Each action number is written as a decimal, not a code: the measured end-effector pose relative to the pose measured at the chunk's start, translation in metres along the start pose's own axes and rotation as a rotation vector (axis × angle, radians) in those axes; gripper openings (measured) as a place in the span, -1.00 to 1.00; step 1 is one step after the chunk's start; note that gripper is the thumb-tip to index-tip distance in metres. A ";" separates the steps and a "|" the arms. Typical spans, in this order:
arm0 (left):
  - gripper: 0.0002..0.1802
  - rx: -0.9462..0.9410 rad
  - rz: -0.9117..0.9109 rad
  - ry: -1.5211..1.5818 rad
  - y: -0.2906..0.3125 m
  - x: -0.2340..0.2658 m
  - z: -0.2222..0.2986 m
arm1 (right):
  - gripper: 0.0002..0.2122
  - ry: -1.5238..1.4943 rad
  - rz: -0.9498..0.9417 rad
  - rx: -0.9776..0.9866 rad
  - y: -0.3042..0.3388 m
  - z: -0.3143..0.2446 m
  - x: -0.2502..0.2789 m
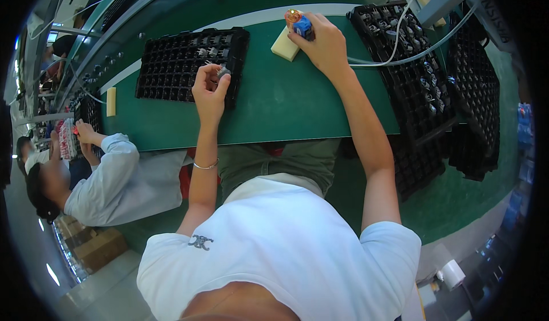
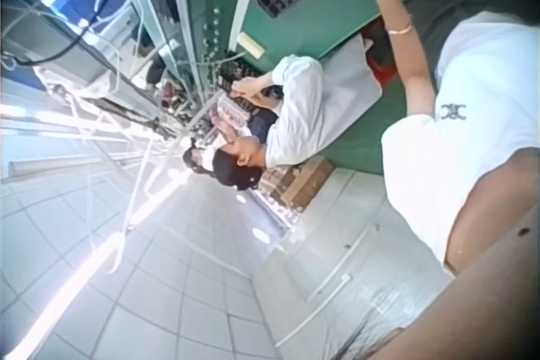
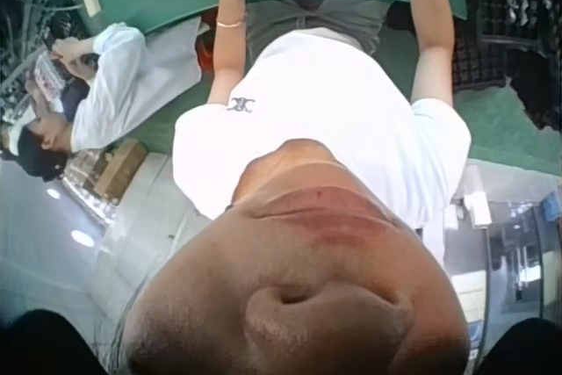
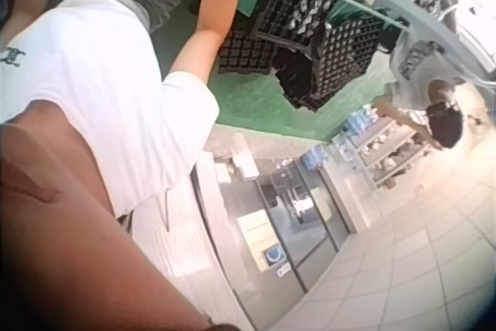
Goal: Assembling small electronic or mechanical components into trays on a factory production line.
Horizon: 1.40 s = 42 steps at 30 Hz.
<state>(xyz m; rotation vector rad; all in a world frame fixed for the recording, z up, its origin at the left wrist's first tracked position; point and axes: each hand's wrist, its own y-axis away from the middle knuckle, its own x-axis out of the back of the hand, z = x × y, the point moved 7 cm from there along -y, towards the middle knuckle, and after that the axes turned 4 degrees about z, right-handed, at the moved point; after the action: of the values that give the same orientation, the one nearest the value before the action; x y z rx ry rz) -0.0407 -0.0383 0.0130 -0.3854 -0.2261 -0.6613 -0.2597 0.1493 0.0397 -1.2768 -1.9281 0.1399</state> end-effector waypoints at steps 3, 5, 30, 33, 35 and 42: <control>-0.78 -0.018 0.013 -0.004 0.001 0.001 0.001 | -0.63 -0.011 0.002 -0.012 0.000 0.000 -0.001; -0.78 -0.016 0.010 -0.030 0.002 0.001 0.001 | -0.63 -0.019 0.009 -0.011 0.000 0.000 0.000; -0.71 0.107 -0.026 0.178 -0.005 0.007 -0.016 | -0.60 -0.027 -0.136 0.060 -0.154 0.037 -0.130; -0.72 0.141 -0.015 0.308 -0.006 0.005 -0.019 | -0.49 0.159 -0.009 0.103 -0.177 0.050 -0.145; -0.73 0.142 -0.001 0.338 -0.005 0.005 -0.018 | -0.51 0.205 -0.041 0.111 -0.178 0.054 -0.153; -0.75 0.218 -0.007 0.444 -0.009 0.013 -0.006 | -0.55 0.052 -0.168 0.053 -0.151 0.017 -0.133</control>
<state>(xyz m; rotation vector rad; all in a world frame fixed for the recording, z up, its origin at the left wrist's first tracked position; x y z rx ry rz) -0.0360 -0.0542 0.0147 -0.0234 0.1233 -0.7047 -0.3580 -0.0268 0.0284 -1.0687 -1.9642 0.0713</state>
